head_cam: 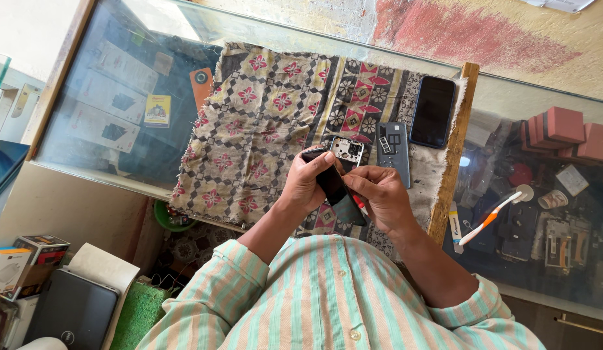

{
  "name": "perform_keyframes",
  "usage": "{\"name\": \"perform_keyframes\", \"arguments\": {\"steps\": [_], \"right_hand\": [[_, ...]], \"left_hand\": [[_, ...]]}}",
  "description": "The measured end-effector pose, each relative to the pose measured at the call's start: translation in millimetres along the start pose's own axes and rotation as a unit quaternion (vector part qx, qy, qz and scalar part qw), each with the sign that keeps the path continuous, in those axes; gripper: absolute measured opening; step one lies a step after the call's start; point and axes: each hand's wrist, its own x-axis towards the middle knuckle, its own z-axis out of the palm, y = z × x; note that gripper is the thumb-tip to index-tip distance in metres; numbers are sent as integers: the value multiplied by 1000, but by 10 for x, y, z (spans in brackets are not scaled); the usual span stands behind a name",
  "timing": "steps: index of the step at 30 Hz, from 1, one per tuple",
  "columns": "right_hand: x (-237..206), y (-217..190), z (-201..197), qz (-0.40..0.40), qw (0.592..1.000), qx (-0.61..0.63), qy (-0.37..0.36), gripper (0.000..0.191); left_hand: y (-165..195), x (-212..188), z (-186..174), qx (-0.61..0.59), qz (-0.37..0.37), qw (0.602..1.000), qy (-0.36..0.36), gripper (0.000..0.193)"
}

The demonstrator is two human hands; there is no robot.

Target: The person disassembles a smartphone by removing the back cover, disconnecting internal connectors, and removing the battery. They then use a toothbrush to clean the battery contacts and the interior of the phone chassis.

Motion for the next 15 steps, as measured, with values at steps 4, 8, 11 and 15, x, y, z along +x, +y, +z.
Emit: {"name": "perform_keyframes", "arguments": {"steps": [4,8,11,15], "right_hand": [[-14,41,-21,-15,1000,5,-9,9],[-19,67,-30,-22,1000,-3,-9,9],[-11,69,-29,-17,1000,-6,-5,9],[-25,51,-27,0,1000,13,1,9]], "left_hand": [[-19,-2,-11,3,-5,1000,3,33],[-42,-12,-40,8,-7,1000,10,33],[-59,-13,-60,7,-4,1000,11,33],[-97,-4,-59,-10,-4,1000,14,32]]}}
